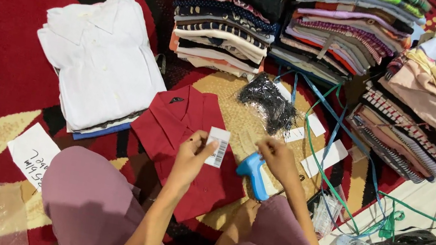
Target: Applying labels to folded shirts using a glue gun and organizing them into stacks while sitting on the floor.
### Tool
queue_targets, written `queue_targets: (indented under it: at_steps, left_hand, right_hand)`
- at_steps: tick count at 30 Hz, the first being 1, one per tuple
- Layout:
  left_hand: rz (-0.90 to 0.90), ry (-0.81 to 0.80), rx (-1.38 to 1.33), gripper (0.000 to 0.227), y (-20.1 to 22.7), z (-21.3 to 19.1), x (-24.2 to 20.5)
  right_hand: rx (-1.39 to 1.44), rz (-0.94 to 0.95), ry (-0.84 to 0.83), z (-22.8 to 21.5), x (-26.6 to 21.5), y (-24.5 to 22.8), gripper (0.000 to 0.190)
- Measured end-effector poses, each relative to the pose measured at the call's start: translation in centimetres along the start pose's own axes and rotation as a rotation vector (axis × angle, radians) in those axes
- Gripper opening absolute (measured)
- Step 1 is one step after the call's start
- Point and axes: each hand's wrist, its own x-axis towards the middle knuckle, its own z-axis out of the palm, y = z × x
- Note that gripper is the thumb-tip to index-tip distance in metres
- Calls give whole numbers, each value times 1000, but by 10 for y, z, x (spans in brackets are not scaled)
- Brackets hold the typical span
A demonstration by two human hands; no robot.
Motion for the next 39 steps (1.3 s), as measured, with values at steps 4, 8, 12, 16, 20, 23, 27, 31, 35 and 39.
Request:
queue_targets:
  at_steps: [4,8,12,16,20,23,27,31,35,39]
  left_hand:
    - [-46,56,0,15,2,-7,0]
    - [-121,113,30,15,1,-9,7]
    - [-145,150,-16,21,-28,-15,23]
    - [-157,185,-23,23,-3,-8,20]
    - [-109,165,-15,27,-17,-11,34]
    - [-27,148,-18,29,-12,-5,38]
    - [29,141,-8,28,-8,3,34]
    - [68,162,28,17,15,6,27]
    - [108,165,88,17,18,3,19]
    - [173,138,153,23,14,-1,20]
  right_hand:
    - [-470,76,-105,41,-18,110,49]
    - [-640,-28,142,90,-28,152,95]
    - [-693,-31,106,93,-23,167,80]
    - [-102,240,116,67,-11,170,69]
    - [751,-5,97,26,-25,61,58]
    - [997,73,86,16,-45,-28,63]
    - [940,-38,-71,20,-52,-71,44]
    - [1061,-102,-380,26,-53,-77,29]
    - [1007,-70,-326,34,-63,-79,28]
    - [853,-246,-349,33,-62,-78,27]
